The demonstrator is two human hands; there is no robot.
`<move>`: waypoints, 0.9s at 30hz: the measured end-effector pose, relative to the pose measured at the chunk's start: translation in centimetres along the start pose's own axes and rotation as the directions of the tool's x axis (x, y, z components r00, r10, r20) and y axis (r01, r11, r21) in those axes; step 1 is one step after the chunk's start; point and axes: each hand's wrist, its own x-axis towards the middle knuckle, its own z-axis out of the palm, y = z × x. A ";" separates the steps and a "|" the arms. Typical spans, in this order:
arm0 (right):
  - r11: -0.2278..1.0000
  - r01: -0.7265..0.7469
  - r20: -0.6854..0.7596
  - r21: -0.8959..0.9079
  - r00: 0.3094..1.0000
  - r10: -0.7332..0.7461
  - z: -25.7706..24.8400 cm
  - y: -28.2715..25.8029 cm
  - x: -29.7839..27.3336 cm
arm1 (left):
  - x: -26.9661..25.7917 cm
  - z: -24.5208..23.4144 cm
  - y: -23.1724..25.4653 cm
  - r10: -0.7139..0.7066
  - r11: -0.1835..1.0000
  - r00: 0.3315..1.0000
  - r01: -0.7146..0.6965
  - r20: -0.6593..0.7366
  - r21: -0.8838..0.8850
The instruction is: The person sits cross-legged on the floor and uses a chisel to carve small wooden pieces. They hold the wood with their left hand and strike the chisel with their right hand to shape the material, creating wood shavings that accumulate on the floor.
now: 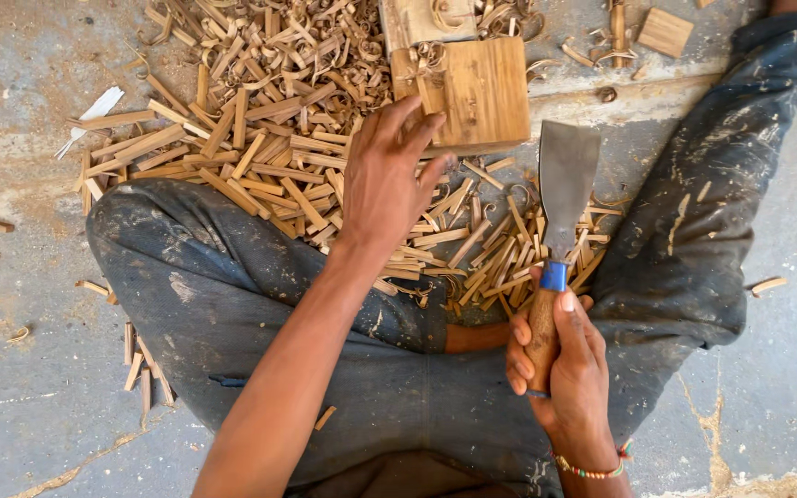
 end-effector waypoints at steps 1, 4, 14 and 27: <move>1.000 -0.003 -0.006 0.001 1.000 0.003 -0.5 0.2 -0.5 | 0.4 0.9 -0.3 -0.017 1.000 1.000 0.017 -0.003 0.007; 1.000 -0.005 -0.011 0.028 1.000 0.005 -1.8 1.0 -1.7 | -0.2 2.5 -1.4 0.010 1.000 0.996 -0.009 -0.086 0.004; 0.996 -0.084 0.037 0.026 0.996 0.083 -1.2 3.1 -1.9 | -1.3 2.4 -2.8 -0.030 0.970 0.976 -0.024 -0.215 -0.243; 0.973 -0.172 0.121 -0.154 0.974 0.192 3.2 1.9 -1.4 | -3.6 -3.4 -1.1 -0.008 0.940 0.991 -0.039 -0.137 -0.340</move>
